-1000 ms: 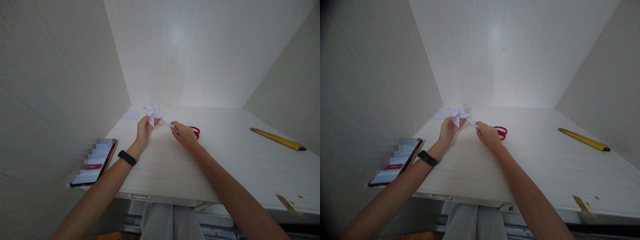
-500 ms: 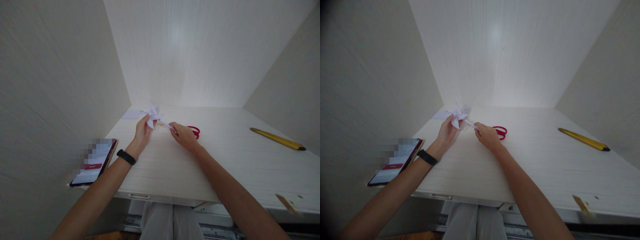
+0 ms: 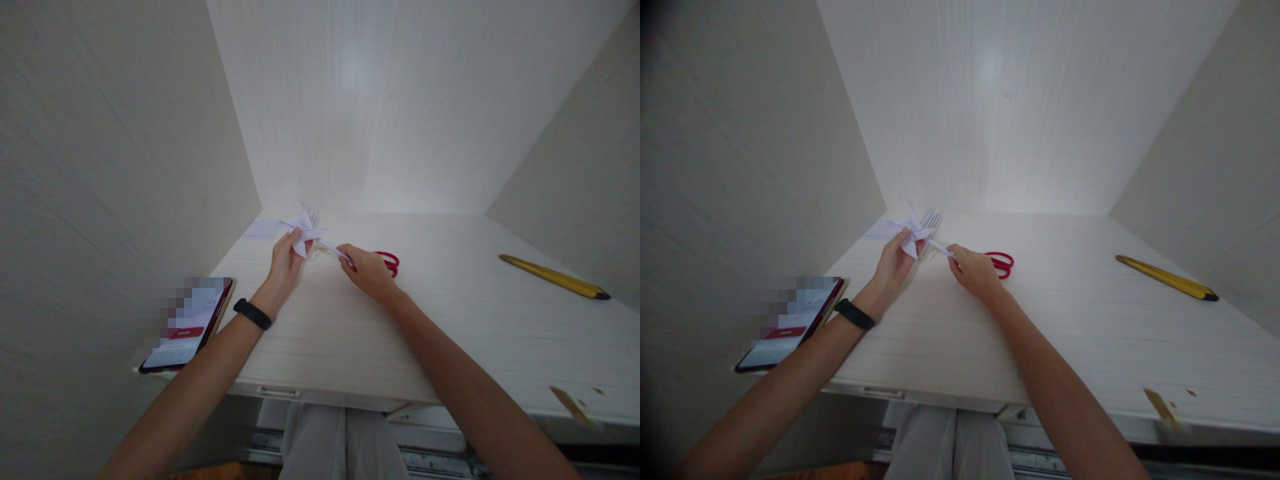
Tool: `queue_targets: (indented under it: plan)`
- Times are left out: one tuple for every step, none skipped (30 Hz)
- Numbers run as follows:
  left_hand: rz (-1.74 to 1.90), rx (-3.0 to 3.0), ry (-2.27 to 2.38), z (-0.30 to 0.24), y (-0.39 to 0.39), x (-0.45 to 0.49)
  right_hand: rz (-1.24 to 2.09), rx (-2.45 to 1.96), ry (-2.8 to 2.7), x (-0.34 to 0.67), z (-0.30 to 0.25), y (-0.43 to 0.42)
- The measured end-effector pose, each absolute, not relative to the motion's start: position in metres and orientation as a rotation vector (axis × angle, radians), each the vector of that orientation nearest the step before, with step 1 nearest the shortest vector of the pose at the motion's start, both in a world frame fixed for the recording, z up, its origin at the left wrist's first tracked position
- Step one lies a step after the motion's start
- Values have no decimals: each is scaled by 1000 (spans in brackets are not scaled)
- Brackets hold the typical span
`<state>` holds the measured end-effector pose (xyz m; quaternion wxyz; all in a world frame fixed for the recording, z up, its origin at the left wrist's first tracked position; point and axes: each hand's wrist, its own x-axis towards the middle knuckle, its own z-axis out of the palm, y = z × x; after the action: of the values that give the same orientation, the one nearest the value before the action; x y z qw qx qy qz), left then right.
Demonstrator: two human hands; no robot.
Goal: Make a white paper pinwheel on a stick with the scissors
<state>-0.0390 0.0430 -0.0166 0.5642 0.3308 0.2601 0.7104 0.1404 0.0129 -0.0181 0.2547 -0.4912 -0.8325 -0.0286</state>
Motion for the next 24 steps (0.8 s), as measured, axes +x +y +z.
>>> queue_targets:
  plan:
    - [1674,776,601,-17,43,-39,-78,-1336,-2262,140,-18,13]
    - [1674,775,592,-17,43,-39,-80,-1337,-2263,140,-18,13]
    - [1676,779,589,-17,43,-39,-82,-1340,-2262,140,-18,13]
    - [1677,787,592,-17,43,-39,-85,-1342,-2260,141,-19,14]
    - [1678,796,597,-18,43,-40,-86,-1342,-2258,141,-19,14]
    - [1679,804,601,-18,43,-40,-86,-1339,-2257,141,-19,14]
    - [1680,808,602,-18,43,-40,-84,-1334,-2256,141,-20,15]
    - [1681,809,598,-18,42,-40,-83,-1328,-2256,141,-20,15]
    - [1681,806,592,-18,42,-40,-81,-1321,-2256,141,-20,15]
    - [1681,801,588,-18,42,-40,-80,-1316,-2255,142,-20,15]
    - [1681,796,588,-18,42,-40,-81,-1311,-2254,142,-21,15]
    - [1679,790,589,-17,42,-40,-82,-1308,-2253,142,-20,15]
    - [1677,784,588,-17,42,-40,-84,-1306,-2253,142,-20,14]
    - [1675,779,585,-17,41,-40,-85,-1306,-2253,141,-20,14]
    - [1674,774,579,-17,41,-39,-85,-1307,-2254,141,-20,14]
    - [1673,770,572,-16,41,-39,-85,-1307,-2255,141,-20,14]
    - [1673,768,568,-16,41,-39,-83,-1309,-2256,141,-19,14]
    - [1672,767,566,-16,41,-39,-82,-1313,-2255,141,-19,14]
    - [1673,766,566,-16,41,-40,-81,-1315,-2255,141,-19,13]
    - [1673,763,564,-17,41,-40,-81,-1319,-2254,141,-19,13]
    - [1671,762,558,-17,42,-40,-82,-1324,-2254,141,-18,13]
    - [1670,761,551,-17,42,-40,-84,-1327,-2253,141,-18,13]
    - [1670,763,543,-18,43,-40,-86,-1329,-2253,141,-18,13]
    - [1669,764,537,-18,43,-41,-89,-1330,-2251,141,-18,13]
